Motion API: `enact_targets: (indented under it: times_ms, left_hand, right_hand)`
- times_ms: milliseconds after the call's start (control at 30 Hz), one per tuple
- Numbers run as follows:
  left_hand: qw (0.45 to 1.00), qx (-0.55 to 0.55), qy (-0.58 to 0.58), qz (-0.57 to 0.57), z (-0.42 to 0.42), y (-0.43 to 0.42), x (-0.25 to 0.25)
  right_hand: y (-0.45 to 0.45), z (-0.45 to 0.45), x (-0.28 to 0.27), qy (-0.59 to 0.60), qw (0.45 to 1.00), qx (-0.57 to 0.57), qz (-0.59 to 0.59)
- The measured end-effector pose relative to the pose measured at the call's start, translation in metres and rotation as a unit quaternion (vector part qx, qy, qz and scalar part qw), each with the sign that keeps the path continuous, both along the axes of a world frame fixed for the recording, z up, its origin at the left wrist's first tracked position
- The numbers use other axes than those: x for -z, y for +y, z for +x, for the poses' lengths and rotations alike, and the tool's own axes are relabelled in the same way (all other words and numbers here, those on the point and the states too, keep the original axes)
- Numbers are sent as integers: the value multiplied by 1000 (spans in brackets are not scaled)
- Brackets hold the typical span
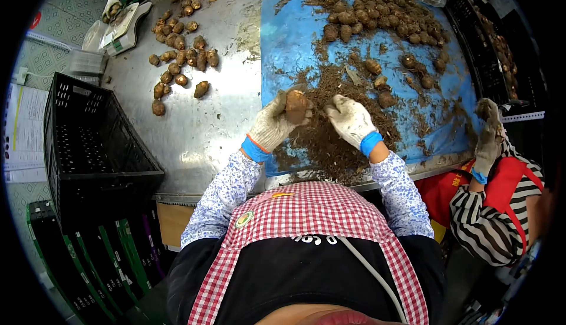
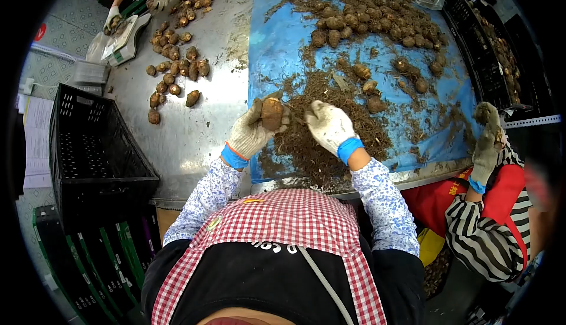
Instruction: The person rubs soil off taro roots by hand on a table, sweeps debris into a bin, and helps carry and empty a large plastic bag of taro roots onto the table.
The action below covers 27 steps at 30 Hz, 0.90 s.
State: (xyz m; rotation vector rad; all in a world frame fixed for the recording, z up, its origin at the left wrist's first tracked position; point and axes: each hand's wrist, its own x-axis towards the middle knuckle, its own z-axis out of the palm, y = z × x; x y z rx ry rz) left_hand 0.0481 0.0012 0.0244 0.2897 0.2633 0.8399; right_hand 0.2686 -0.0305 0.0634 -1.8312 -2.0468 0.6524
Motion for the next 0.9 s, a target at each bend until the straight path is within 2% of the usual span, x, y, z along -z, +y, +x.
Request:
enact_targets:
  times_ms: [33, 100, 133, 167, 233, 267, 300, 333, 367, 400, 433, 467, 500, 533, 567, 600, 633, 667, 700, 767, 833, 900]
  left_hand:
    - [999, 5, -5, 33, 3, 2, -5]
    - [995, -52, 83, 0, 14, -3, -16]
    - [989, -72, 124, -15, 23, -6, -21]
    - [977, -44, 206, 33, 30, -6, -19]
    - [924, 9, 357, 137, 36, -6, -15]
    - [909, 55, 398, 114, 32, -2, -25]
    - [919, 76, 369, 115, 22, 5, -19]
    - [917, 66, 379, 107, 12, 18, -20]
    - [915, 55, 389, 96, -1, 32, -22]
    - [924, -3, 375, 77, -17, 53, -16]
    - [929, -63, 359, 57, -33, 77, -10]
    - [909, -160, 381, 50, -44, 97, -10]
    - [880, -254, 400, 42, -57, 118, -11]
    - [758, -334, 536, 161, -81, 152, 12]
    - [595, -399, 642, 271, -82, 166, 5]
    - [478, -405, 726, 283, -79, 166, 3]
    - [350, -403, 795, 287, -63, 154, -28]
    - [381, -367, 777, 341, -55, 154, -31]
    - [415, -328, 753, 390, -48, 153, -34]
    - [587, -230, 659, 409, -21, 138, -46]
    - [653, -130, 630, 399, 12, 119, -55]
    - [669, -59, 617, 411, 40, 103, -57]
  right_hand:
    - [-1, 0, -2, 70, 997, 16, 38]
    - [0, -3, -11, 139, 986, 19, -93]
    - [1, -14, -35, 41, 991, 1, -124]
    - [-2, -20, -46, 10, 997, -36, -75]
    - [0, -25, -10, -28, 993, -89, -74]
    - [-2, -15, -1, -27, 994, -102, -21]
    - [-3, -6, 5, -27, 992, -118, 32]
    - [9, 4, -4, -93, 987, -102, -85]
    - [18, 25, 1, -218, 972, -78, -25]
    - [26, 47, 6, -340, 939, -43, 22]
    - [46, 75, 29, -242, 966, 43, 82]
    - [66, 87, 8, -234, 957, 154, -77]
    - [80, 109, 13, -284, 945, 156, -50]
    - [85, 124, 15, -293, 942, 160, 5]
    - [90, 133, 14, -302, 937, 165, 61]
    - [100, 133, 15, -284, 943, 173, -25]
    - [108, 131, 15, -263, 941, 181, -112]
    - [110, 132, 28, -227, 953, 166, -112]
    - [111, 134, 43, -253, 956, 138, -52]
    - [112, 119, 40, -134, 972, 171, -92]
    - [98, 84, 15, -117, 988, 101, -26]
    - [78, 56, -3, -17, 997, 8, 73]
